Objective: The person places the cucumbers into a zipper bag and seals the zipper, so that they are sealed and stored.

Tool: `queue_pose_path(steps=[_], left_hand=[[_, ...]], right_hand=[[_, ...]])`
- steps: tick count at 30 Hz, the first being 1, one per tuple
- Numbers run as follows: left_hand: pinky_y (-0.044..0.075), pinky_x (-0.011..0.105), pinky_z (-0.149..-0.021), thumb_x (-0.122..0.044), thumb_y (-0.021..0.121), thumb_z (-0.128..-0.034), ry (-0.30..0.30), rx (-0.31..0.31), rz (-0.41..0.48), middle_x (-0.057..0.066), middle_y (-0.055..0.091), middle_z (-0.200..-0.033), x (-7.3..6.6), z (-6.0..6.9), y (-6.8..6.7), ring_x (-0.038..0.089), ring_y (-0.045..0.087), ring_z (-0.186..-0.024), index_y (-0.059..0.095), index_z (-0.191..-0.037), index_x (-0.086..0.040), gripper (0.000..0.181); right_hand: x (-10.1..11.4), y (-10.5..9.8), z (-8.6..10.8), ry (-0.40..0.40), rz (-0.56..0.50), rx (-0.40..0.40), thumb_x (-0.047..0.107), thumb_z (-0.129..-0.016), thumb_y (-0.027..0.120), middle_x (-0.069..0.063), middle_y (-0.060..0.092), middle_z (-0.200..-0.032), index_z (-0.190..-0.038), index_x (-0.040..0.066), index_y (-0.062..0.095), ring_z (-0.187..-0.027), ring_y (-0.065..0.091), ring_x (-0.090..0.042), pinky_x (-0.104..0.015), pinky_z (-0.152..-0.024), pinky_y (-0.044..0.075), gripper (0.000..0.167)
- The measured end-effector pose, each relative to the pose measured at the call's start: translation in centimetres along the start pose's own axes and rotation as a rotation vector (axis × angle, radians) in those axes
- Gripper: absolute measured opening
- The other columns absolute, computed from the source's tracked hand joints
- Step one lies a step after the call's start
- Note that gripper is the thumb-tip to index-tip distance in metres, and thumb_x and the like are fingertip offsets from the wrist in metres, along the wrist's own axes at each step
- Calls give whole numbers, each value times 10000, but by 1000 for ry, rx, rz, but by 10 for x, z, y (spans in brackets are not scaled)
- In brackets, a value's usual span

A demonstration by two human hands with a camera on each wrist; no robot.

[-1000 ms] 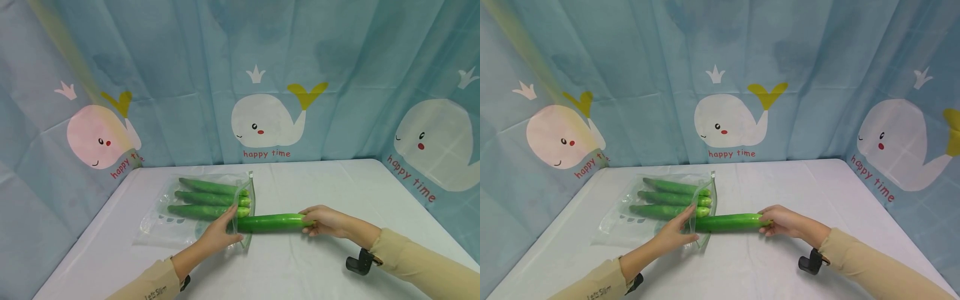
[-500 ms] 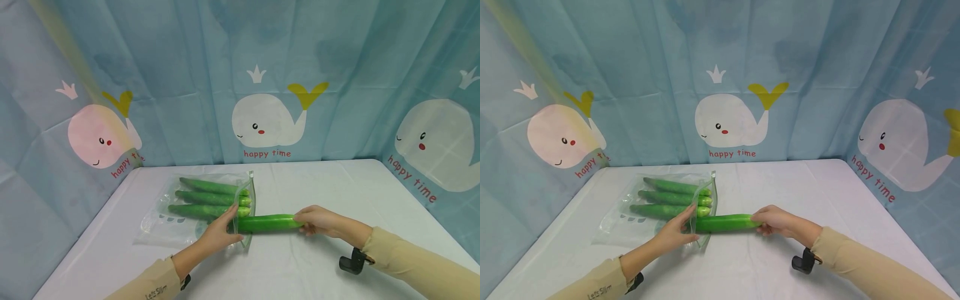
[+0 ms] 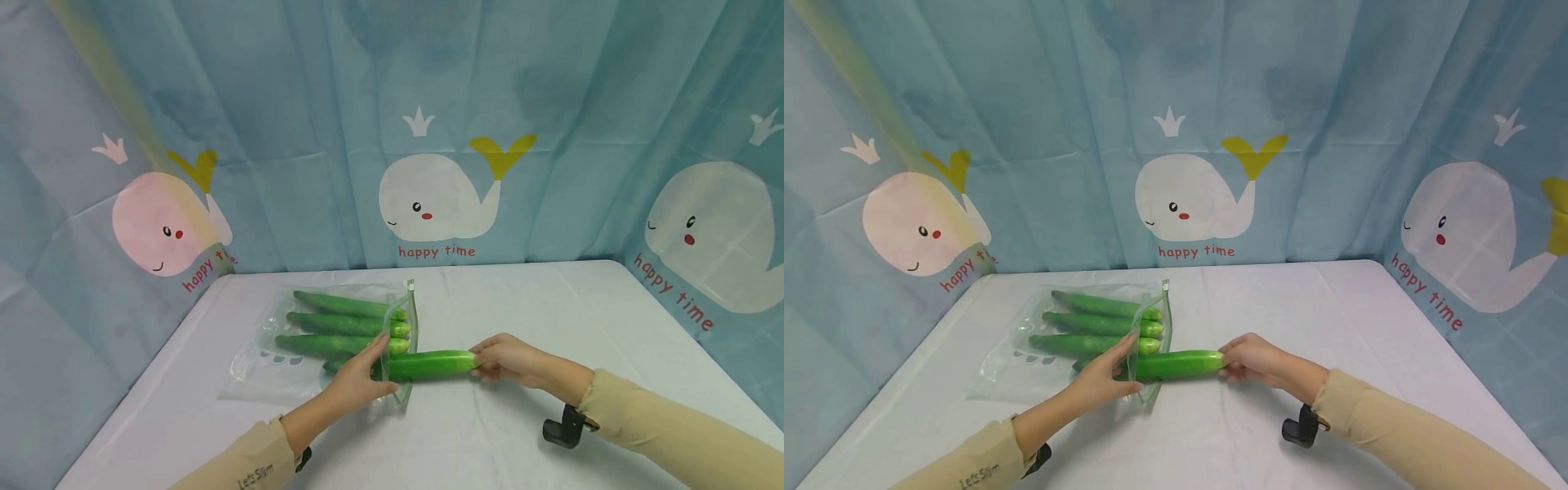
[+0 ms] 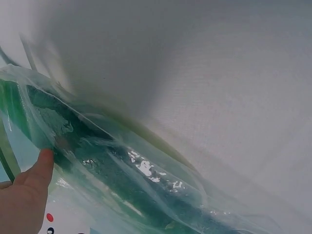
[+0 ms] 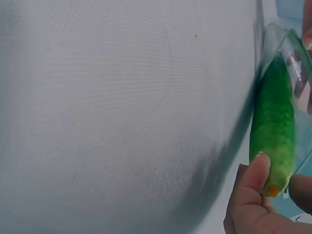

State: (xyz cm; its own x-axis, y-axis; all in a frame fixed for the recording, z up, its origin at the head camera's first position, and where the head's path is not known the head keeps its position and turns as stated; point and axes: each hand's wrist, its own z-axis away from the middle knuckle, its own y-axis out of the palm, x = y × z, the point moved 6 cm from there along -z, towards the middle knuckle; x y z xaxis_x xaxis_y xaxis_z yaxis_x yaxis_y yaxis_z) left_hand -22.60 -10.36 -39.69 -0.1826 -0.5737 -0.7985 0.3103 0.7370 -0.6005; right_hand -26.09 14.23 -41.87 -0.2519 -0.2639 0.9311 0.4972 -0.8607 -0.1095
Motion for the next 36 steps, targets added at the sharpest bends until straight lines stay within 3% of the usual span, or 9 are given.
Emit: queue_pose_path(steps=[13, 20, 36], left_hand=[[464, 539, -948, -118, 757, -845, -25, 9, -19, 189, 196, -1583, 1, -2, 0, 452, 430, -1287, 250, -1535, -43, 859], [397, 605, -990, -132, 776, -828, -38, -1, -56, 158, 219, -1584, 0, -3, -2, 446, 317, -1367, 266, -1534, -58, 874], [392, 616, -990, -136, 784, -818, -24, -7, -71, 156, 236, -1579, -6, -4, -2, 446, 331, -1359, 293, -1524, -49, 864]], right_hand=[[0, 9, -5, 15, -9, -19, -58, -933, 530, -206, 671, -998, -1277, -224, 469, -827, 685, -196, -301, -730, 576, 386], [-2, 16, -12, 47, 12, -58, -41, -936, 556, -166, 691, -899, -1280, -161, 523, -748, 681, -173, -311, -701, 581, 365], [5, 43, -24, 37, 23, -59, -7, -949, 563, -138, 687, -867, -1167, -143, 583, -688, 636, -130, -268, -652, 563, 258]])
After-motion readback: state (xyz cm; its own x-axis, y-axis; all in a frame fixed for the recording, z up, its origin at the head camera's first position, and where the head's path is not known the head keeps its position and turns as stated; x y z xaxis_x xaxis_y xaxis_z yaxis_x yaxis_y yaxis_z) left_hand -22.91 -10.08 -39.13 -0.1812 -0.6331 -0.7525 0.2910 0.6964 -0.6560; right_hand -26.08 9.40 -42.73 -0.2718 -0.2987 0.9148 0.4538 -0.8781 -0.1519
